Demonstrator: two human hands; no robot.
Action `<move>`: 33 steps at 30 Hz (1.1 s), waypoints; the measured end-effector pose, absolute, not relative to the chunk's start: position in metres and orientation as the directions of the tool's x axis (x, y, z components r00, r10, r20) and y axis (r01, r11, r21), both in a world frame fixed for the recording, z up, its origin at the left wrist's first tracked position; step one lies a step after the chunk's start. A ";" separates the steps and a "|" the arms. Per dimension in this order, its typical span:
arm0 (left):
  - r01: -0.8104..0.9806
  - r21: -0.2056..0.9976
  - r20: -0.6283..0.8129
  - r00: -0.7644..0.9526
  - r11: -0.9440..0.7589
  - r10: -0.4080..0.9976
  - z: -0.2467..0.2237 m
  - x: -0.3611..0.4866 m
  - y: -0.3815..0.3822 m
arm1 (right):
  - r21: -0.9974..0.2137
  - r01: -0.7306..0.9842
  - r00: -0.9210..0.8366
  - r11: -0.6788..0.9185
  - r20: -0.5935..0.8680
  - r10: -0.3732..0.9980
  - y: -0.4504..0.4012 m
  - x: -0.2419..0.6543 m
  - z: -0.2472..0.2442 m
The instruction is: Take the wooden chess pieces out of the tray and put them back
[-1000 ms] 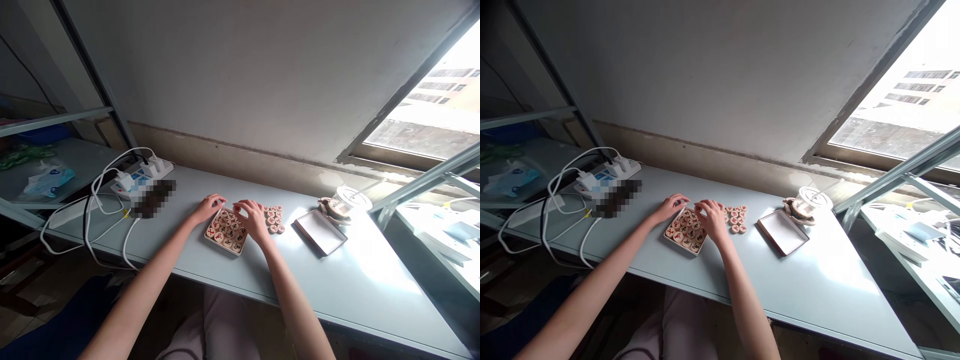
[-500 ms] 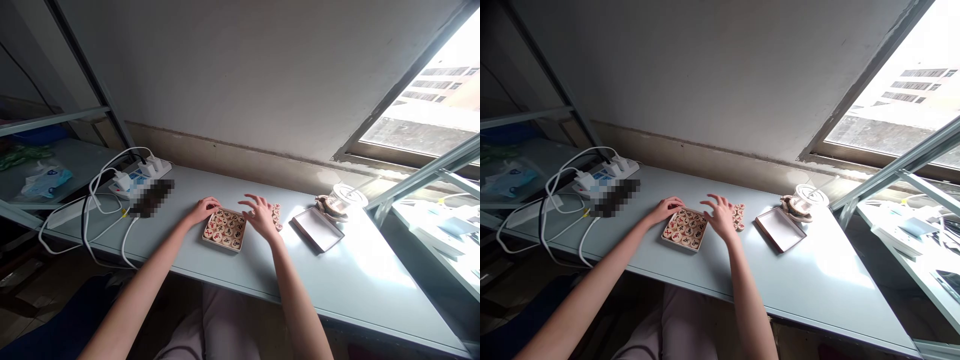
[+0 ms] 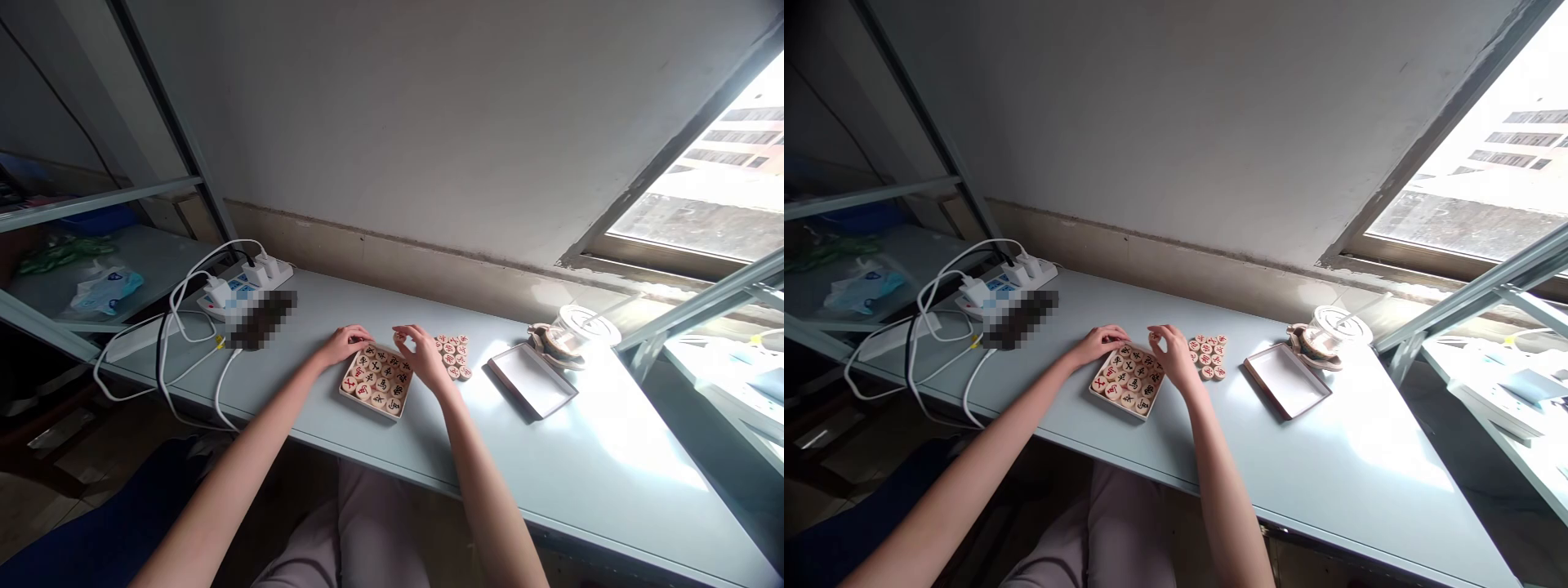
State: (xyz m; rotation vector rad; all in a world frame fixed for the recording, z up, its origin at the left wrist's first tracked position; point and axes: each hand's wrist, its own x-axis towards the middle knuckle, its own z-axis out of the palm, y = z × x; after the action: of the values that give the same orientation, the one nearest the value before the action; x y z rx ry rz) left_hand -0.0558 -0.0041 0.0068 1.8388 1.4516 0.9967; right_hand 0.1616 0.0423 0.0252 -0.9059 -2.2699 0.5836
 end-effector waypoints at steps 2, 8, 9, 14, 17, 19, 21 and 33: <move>0.569 0.784 0.205 0.141 -0.249 0.969 0.008 -0.055 -0.006 | -0.537 0.548 -0.553 0.642 0.343 0.759 0.051 0.170 0.022; 0.872 0.480 0.426 -0.136 -0.096 0.894 0.013 -0.104 -0.038 | -0.418 0.676 -0.546 0.606 0.268 0.794 0.062 0.189 0.012; 0.907 0.418 0.472 -0.180 -0.040 0.863 0.014 -0.120 -0.048 | -0.411 0.678 -0.548 0.610 0.270 0.791 0.061 0.189 0.012; 0.967 0.232 0.517 -0.218 0.109 0.828 0.017 -0.192 -0.088 | -0.329 0.646 -0.594 0.689 0.349 0.724 0.053 0.181 0.016; 0.973 0.200 0.466 -0.200 0.118 0.862 0.015 -0.211 -0.100 | -0.288 0.628 -0.630 0.723 0.356 0.690 0.048 0.176 0.019; 0.974 0.194 0.444 -0.192 0.115 0.875 0.013 -0.215 -0.104 | -0.281 0.628 -0.640 0.726 0.343 0.687 0.047 0.175 0.019; 0.973 0.201 0.435 -0.190 0.111 0.880 0.012 -0.215 -0.104 | -0.280 0.629 -0.642 0.725 0.338 0.688 0.047 0.175 0.019; 0.980 0.181 0.428 -0.157 0.085 0.890 0.004 -0.211 -0.101 | -0.267 0.617 -0.661 0.740 0.335 0.672 0.046 0.174 0.016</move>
State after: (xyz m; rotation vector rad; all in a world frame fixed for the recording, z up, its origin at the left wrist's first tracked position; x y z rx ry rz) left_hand -0.2113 -0.1007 0.0040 2.1592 2.4566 0.7254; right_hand 0.1737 0.0462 0.0165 -0.9858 -2.5277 0.1812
